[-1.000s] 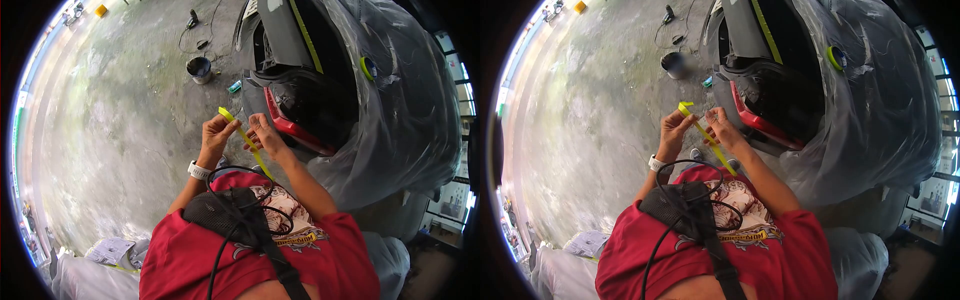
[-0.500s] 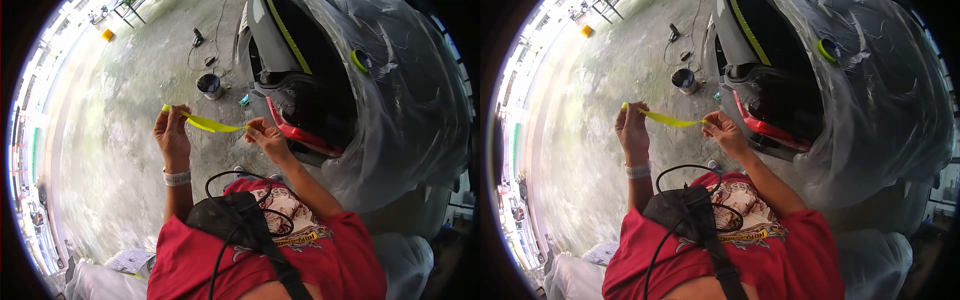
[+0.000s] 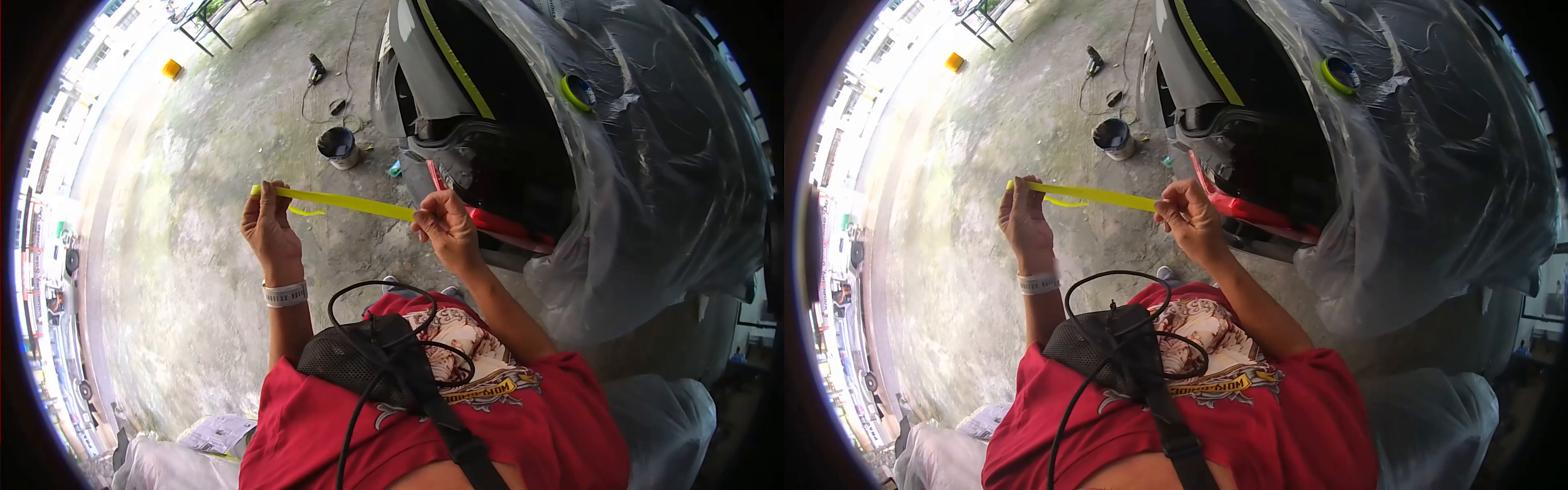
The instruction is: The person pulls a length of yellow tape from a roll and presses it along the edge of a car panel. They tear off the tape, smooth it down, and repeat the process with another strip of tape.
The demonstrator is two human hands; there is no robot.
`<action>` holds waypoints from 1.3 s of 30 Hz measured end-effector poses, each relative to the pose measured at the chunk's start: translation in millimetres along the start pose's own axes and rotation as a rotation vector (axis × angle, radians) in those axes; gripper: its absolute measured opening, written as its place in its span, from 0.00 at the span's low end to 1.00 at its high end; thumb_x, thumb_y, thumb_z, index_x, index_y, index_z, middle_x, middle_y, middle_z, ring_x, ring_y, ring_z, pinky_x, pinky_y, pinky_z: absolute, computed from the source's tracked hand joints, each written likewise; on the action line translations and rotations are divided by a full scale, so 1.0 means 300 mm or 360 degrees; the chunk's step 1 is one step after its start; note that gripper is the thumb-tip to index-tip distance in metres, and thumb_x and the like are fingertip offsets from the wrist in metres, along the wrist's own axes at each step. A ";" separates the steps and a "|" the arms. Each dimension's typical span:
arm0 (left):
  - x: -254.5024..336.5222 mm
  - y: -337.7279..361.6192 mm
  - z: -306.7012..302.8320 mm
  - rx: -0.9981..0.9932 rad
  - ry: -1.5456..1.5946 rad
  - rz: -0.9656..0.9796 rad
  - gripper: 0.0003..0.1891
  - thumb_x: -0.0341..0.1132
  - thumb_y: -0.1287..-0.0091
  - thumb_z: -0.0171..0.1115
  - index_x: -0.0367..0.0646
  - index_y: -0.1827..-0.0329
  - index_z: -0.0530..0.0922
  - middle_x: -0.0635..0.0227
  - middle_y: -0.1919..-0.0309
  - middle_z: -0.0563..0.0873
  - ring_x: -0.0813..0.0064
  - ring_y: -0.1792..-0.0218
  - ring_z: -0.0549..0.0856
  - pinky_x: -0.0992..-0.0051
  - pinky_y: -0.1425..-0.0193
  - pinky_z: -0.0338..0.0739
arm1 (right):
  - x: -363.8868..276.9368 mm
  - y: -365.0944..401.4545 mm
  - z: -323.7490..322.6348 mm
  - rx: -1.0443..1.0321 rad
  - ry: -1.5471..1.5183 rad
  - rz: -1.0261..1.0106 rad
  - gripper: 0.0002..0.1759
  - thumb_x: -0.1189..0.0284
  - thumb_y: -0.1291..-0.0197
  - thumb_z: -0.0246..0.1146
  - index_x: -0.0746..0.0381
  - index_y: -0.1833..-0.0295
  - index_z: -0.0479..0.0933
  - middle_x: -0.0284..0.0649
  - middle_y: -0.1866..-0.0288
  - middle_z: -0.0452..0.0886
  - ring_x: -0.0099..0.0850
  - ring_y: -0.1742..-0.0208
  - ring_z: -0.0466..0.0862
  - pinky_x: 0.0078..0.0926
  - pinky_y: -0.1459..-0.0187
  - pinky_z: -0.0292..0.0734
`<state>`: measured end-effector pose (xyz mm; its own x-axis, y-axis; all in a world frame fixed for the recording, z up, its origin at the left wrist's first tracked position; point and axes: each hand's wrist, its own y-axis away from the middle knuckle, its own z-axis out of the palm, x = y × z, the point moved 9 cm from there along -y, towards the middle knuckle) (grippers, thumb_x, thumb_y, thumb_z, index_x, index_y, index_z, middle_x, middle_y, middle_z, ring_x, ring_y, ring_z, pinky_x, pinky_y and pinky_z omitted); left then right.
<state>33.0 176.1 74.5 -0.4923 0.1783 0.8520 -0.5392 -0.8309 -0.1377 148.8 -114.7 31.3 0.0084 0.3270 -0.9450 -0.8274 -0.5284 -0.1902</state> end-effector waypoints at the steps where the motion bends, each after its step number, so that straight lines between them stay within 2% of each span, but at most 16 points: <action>1: -0.004 -0.001 -0.002 0.0030 0.0011 -0.0010 0.07 0.32 0.26 0.68 0.37 0.56 0.86 0.61 0.60 0.91 0.72 0.58 0.90 0.73 0.51 0.87 | -0.023 0.002 0.001 0.0005 0.0113 -0.0104 0.11 0.73 0.28 0.66 0.58 0.47 0.71 0.30 0.69 0.80 0.15 0.69 0.79 0.16 0.68 0.75; 10: -0.024 0.014 -0.005 0.0050 0.0047 -0.0050 0.07 0.33 0.26 0.68 0.38 0.55 0.86 0.61 0.60 0.91 0.72 0.58 0.90 0.71 0.51 0.87 | -0.108 0.028 -0.008 0.0061 0.0472 -0.0384 0.12 0.73 0.32 0.71 0.59 0.50 0.75 0.29 0.64 0.81 0.16 0.66 0.80 0.17 0.60 0.77; 14: 0.009 0.005 -0.026 0.0068 0.0106 0.0004 0.07 0.33 0.26 0.67 0.38 0.55 0.86 0.60 0.59 0.91 0.70 0.58 0.90 0.70 0.51 0.87 | -0.080 0.044 -0.066 0.0157 0.0463 -0.0266 0.12 0.74 0.32 0.71 0.59 0.50 0.75 0.30 0.63 0.81 0.16 0.65 0.80 0.18 0.60 0.77; 17: 0.046 -0.006 -0.029 0.0074 0.0147 0.0032 0.06 0.33 0.26 0.67 0.38 0.56 0.86 0.59 0.59 0.91 0.67 0.57 0.90 0.68 0.50 0.87 | -0.050 0.036 -0.098 0.0147 0.0337 -0.0102 0.14 0.74 0.32 0.71 0.59 0.48 0.74 0.30 0.62 0.81 0.17 0.63 0.80 0.19 0.57 0.78; 20: 0.073 -0.004 -0.019 0.0082 0.0142 0.0030 0.06 0.33 0.26 0.67 0.39 0.55 0.85 0.59 0.59 0.91 0.66 0.57 0.90 0.67 0.50 0.87 | -0.059 0.014 -0.067 0.0154 0.0223 -0.0204 0.17 0.71 0.32 0.71 0.59 0.44 0.72 0.31 0.57 0.81 0.19 0.59 0.81 0.21 0.52 0.78; 22: 0.093 0.001 -0.012 0.0093 0.0197 0.0036 0.06 0.33 0.25 0.67 0.39 0.55 0.85 0.59 0.59 0.91 0.66 0.57 0.90 0.66 0.49 0.87 | -0.001 -0.007 -0.048 0.0128 0.0458 -0.0178 0.21 0.68 0.30 0.70 0.57 0.39 0.70 0.35 0.47 0.79 0.23 0.50 0.80 0.26 0.46 0.77; 23: 0.105 0.002 -0.013 0.0096 0.0193 0.0047 0.06 0.33 0.25 0.67 0.39 0.55 0.85 0.59 0.59 0.91 0.66 0.57 0.90 0.66 0.49 0.87 | 0.037 -0.022 -0.035 0.0119 0.0450 -0.0181 0.21 0.68 0.30 0.70 0.57 0.39 0.70 0.35 0.47 0.79 0.23 0.50 0.80 0.26 0.46 0.77; 26: 0.133 0.012 -0.014 0.0031 0.0174 0.0049 0.06 0.34 0.25 0.66 0.40 0.55 0.85 0.59 0.58 0.91 0.66 0.55 0.90 0.66 0.48 0.86 | 0.170 -0.068 0.049 -0.0045 0.0081 0.0155 0.22 0.65 0.26 0.64 0.56 0.34 0.65 0.39 0.34 0.72 0.29 0.39 0.76 0.33 0.38 0.74; 29: 0.146 0.020 -0.030 0.0023 0.0245 0.0018 0.06 0.34 0.25 0.66 0.41 0.55 0.85 0.60 0.57 0.90 0.65 0.54 0.89 0.65 0.46 0.86 | 0.257 -0.128 0.144 -0.0152 -0.0058 0.0260 0.22 0.66 0.25 0.63 0.56 0.33 0.63 0.40 0.35 0.72 0.29 0.40 0.77 0.34 0.38 0.74; 31: 0.139 0.027 -0.059 0.0087 0.0274 -0.0041 0.06 0.34 0.25 0.66 0.42 0.56 0.85 0.60 0.57 0.90 0.65 0.53 0.89 0.66 0.45 0.86 | 0.290 -0.140 0.218 -0.0215 -0.0132 0.0361 0.22 0.63 0.24 0.63 0.55 0.33 0.63 0.40 0.37 0.73 0.29 0.41 0.76 0.32 0.40 0.74; 33: 0.141 0.036 -0.078 0.0095 0.0267 -0.0039 0.06 0.35 0.24 0.65 0.41 0.54 0.84 0.60 0.55 0.89 0.64 0.52 0.88 0.65 0.45 0.85 | 0.353 -0.123 0.308 -0.0352 -0.0528 0.0657 0.22 0.60 0.23 0.62 0.55 0.33 0.63 0.42 0.37 0.74 0.29 0.41 0.77 0.30 0.42 0.75; 34: 0.151 0.032 -0.087 0.0100 0.0265 -0.0042 0.07 0.35 0.23 0.64 0.41 0.53 0.83 0.60 0.54 0.88 0.64 0.51 0.87 0.65 0.44 0.84 | 0.357 -0.115 0.339 -0.0355 -0.0594 0.0676 0.21 0.58 0.23 0.60 0.55 0.34 0.64 0.41 0.40 0.77 0.27 0.43 0.79 0.27 0.44 0.77; 39: 0.173 0.043 -0.137 0.0164 0.0337 -0.0039 0.05 0.34 0.25 0.65 0.42 0.56 0.85 0.60 0.56 0.90 0.64 0.53 0.89 0.66 0.45 0.86 | 0.408 -0.066 0.400 -0.0463 -0.0754 0.0874 0.19 0.62 0.22 0.60 0.57 0.35 0.65 0.37 0.47 0.81 0.25 0.47 0.82 0.25 0.48 0.79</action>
<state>-27.7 196.2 96.2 -0.6181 0.2969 0.7279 -0.4856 -0.8723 -0.0565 98.8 29.8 -48.7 -0.6548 0.2241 -0.7218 -0.4623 -0.8743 0.1479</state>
